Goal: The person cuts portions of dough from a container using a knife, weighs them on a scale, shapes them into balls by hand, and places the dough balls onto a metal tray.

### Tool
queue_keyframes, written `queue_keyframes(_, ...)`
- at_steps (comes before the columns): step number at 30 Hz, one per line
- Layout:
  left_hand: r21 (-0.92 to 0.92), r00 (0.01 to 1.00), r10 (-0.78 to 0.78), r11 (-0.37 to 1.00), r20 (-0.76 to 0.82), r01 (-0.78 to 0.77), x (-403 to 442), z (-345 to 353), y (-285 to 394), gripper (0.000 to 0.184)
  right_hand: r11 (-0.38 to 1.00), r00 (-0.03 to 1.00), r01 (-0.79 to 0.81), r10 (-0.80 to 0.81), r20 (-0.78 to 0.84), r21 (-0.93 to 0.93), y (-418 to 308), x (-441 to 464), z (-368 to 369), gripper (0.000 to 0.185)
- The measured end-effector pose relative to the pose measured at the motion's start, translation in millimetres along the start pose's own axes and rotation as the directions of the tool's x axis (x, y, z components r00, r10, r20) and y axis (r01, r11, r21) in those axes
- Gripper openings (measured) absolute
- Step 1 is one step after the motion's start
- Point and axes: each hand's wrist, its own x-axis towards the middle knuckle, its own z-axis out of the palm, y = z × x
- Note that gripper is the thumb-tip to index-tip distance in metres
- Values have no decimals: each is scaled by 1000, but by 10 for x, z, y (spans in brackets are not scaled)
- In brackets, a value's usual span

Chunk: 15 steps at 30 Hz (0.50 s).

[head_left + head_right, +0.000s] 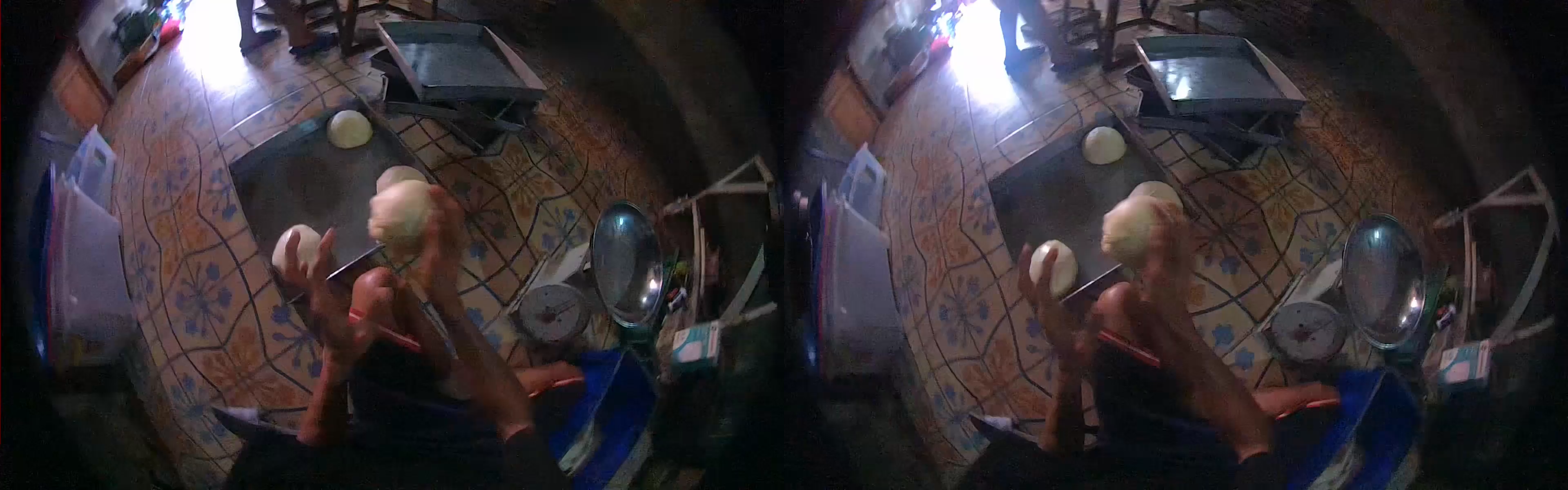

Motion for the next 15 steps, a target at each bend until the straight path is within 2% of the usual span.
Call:
queue_keyframes(1,-10,999,11,1000,35,-10,-61,-64,-89,66,887,974,228,-208,95,-401,349,-2,164,51)
queue_keyframes(2,-53,990,-136,989,50,138,-188,-125,-184,61,885,978,209,-198,70,-416,502,-93,244,51)
queue_keyframes(3,-92,958,-279,954,57,284,-275,-140,-223,57,950,967,90,-12,254,-300,618,-194,323,48)
queue_keyframes(4,-100,958,-278,953,68,284,-318,-123,-207,57,978,883,-60,146,446,-201,605,-267,332,46)
queue_keyframes(5,-125,940,-322,934,109,334,-353,-103,-197,52,976,886,-63,150,438,-208,597,-354,235,46)
queue_keyframes(7,-151,912,-375,904,165,400,-422,-2,-177,48,943,854,-333,304,421,-6,236,-558,-98,54)
queue_keyframes(8,-291,900,-399,852,177,435,-443,131,-167,48,938,858,-346,323,400,-16,73,-726,-255,54)
queue_keyframes(9,-427,886,-418,776,202,464,-507,285,-140,48,923,823,-379,307,478,60,-93,-903,-416,60)
queue_keyframes(10,-473,895,-368,760,251,445,-700,480,-127,50,903,795,-408,280,538,133,-179,-1024,-558,67)
queue_keyframes(11,-493,884,-350,736,309,464,-915,554,74,50,907,824,-404,302,480,122,-169,-1111,-667,67)
queue_keyframes(12,-551,751,-407,513,520,659,-1213,540,346,55,945,916,-308,261,305,115,-130,-1202,-793,68)
queue_keyframes(13,-503,560,-378,247,737,828,-1475,503,608,63,975,974,-210,203,96,67,-132,-1282,-1013,71)
queue_keyframes(14,-338,323,-262,-14,909,941,-1638,546,804,72,891,911,-387,410,-53,238,-511,-1159,-1338,71)
queue_keyframes(15,-200,188,-179,-51,966,979,-1749,513,932,70,854,868,-408,473,-152,324,-589,-1237,-1560,69)
